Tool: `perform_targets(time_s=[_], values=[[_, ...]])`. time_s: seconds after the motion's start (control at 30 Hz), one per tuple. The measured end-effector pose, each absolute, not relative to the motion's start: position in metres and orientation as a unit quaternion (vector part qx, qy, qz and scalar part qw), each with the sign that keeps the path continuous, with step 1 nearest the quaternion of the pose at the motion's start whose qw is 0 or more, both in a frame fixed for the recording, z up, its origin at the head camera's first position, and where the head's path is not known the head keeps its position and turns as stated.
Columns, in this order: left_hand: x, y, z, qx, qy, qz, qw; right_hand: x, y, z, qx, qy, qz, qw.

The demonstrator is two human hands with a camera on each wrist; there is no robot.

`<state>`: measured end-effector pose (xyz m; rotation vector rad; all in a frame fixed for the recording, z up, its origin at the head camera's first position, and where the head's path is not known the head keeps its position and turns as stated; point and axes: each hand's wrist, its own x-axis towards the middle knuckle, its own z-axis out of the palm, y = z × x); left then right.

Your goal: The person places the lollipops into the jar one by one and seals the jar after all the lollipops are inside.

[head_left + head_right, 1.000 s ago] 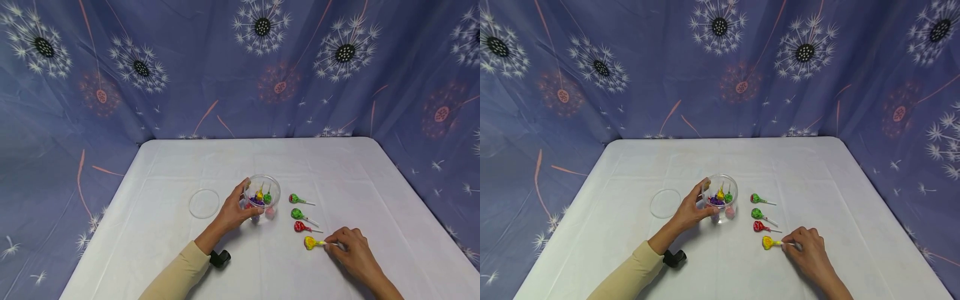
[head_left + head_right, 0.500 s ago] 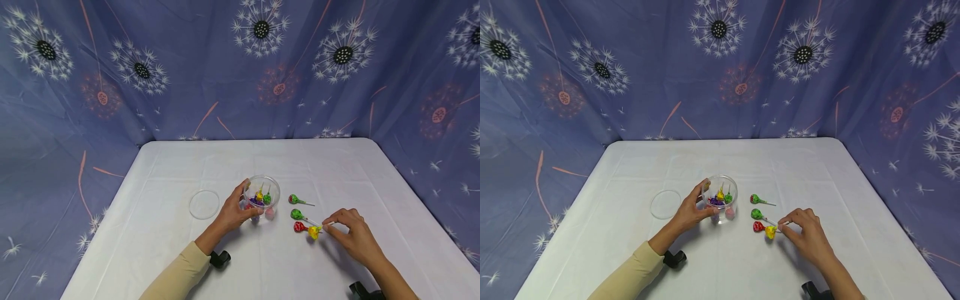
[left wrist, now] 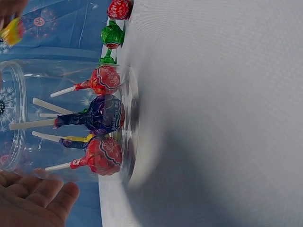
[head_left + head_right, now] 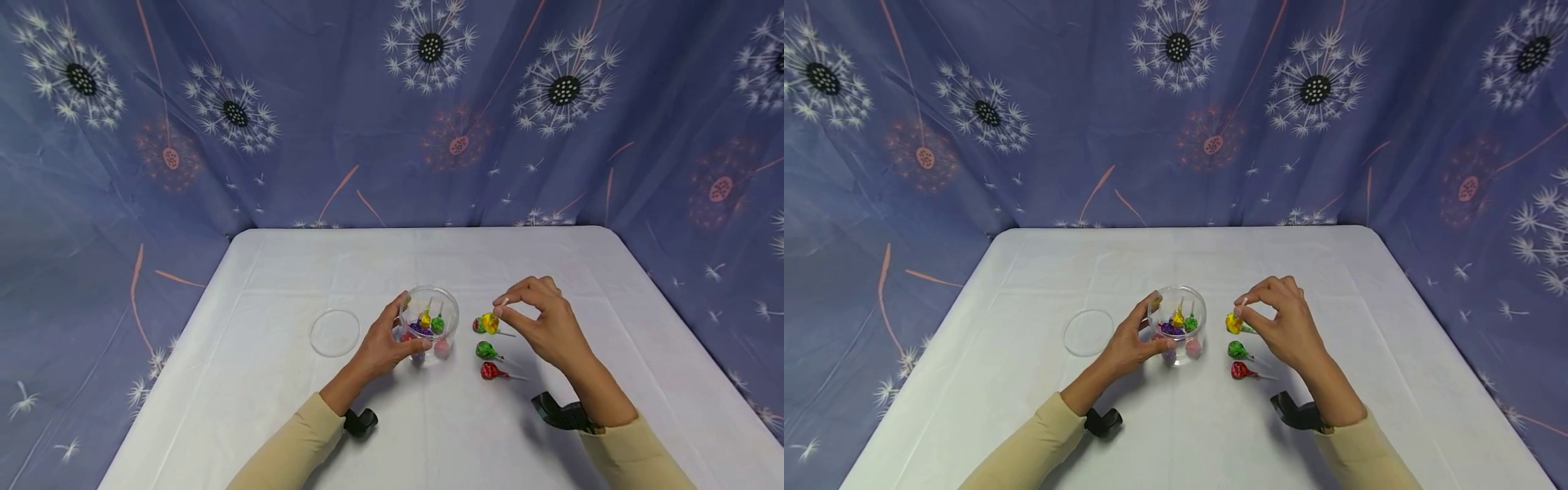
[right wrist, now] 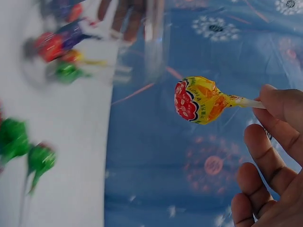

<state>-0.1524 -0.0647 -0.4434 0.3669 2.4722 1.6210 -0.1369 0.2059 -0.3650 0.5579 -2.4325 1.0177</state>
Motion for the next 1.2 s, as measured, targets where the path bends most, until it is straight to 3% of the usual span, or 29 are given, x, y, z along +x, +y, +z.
perform_targets(time_s=[0.3,0.73,1.2], values=[[-0.153,-0.065,-0.444,0.131,0.821,0.55,0.081,-0.158,0.163,-0.353,0.235,-0.861,0.413,0.183],[-0.154,-0.066,-0.446,0.131,0.823,0.547,0.079,-0.176,0.128,-0.376,0.253,-0.885,0.373,0.12],[-0.153,-0.067,-0.445,0.132,0.831,0.535,0.074,-0.178,0.117,-0.393,0.292,-0.902,0.273,0.162]])
